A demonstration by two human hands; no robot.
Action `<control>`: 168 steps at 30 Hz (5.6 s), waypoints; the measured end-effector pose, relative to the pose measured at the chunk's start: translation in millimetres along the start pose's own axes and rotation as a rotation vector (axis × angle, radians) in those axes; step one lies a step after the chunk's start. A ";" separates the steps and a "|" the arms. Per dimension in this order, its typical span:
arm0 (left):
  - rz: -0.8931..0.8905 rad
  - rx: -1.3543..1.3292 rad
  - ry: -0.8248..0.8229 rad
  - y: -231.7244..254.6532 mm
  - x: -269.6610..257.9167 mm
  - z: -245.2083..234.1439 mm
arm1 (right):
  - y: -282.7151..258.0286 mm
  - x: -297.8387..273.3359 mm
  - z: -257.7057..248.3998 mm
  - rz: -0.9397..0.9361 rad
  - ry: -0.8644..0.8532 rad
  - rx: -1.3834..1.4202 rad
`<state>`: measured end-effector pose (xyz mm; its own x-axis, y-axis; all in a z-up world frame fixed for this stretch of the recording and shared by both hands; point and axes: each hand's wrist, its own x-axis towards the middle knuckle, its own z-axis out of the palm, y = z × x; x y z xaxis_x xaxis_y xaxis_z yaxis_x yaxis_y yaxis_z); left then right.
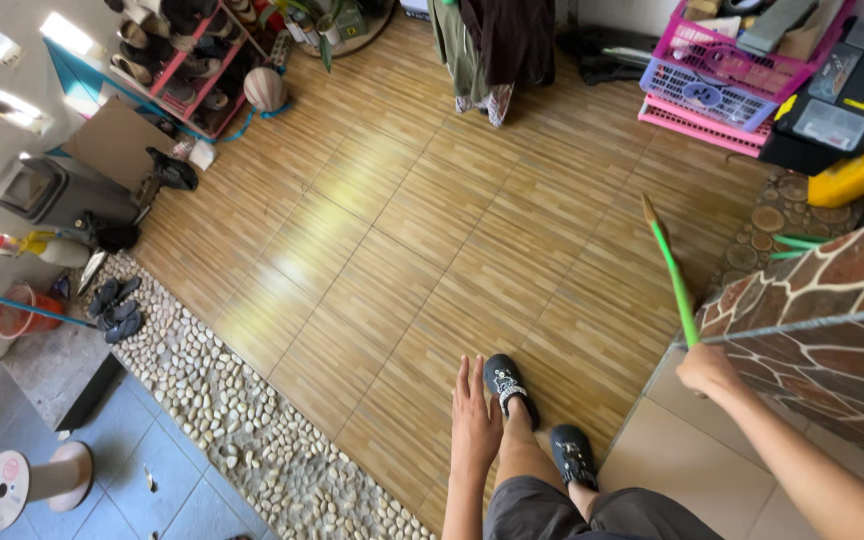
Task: The person sweeps debris across a tiled floor using a broom.
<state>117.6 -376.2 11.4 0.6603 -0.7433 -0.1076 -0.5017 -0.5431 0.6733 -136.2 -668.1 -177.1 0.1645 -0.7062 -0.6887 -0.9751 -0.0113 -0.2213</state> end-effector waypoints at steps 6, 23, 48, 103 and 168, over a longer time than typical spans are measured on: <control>0.045 0.062 -0.016 -14.6 72.5 -23.5 | -120.0 -23.9 69.9 -0.161 -0.099 -0.043; 0.170 0.124 0.022 -38.0 288.3 -101.6 | -227.3 101.0 -78.0 -0.017 -0.661 0.893; 0.050 0.280 0.161 42.4 438.5 -38.8 | -274.9 175.5 -64.5 -0.397 -0.192 -0.234; -0.262 0.092 0.337 93.0 404.9 8.8 | -291.1 378.5 -350.2 -0.336 -0.592 0.123; -0.391 0.060 0.412 -181.3 386.3 -230.2 | -665.5 112.4 71.7 -0.243 -1.092 -0.023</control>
<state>592.2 -475.0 16.2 0.9605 -0.2756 -0.0382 -0.1992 -0.7771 0.5970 541.9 -689.2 -156.7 0.3820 0.3166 -0.8682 -0.9000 -0.0859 -0.4273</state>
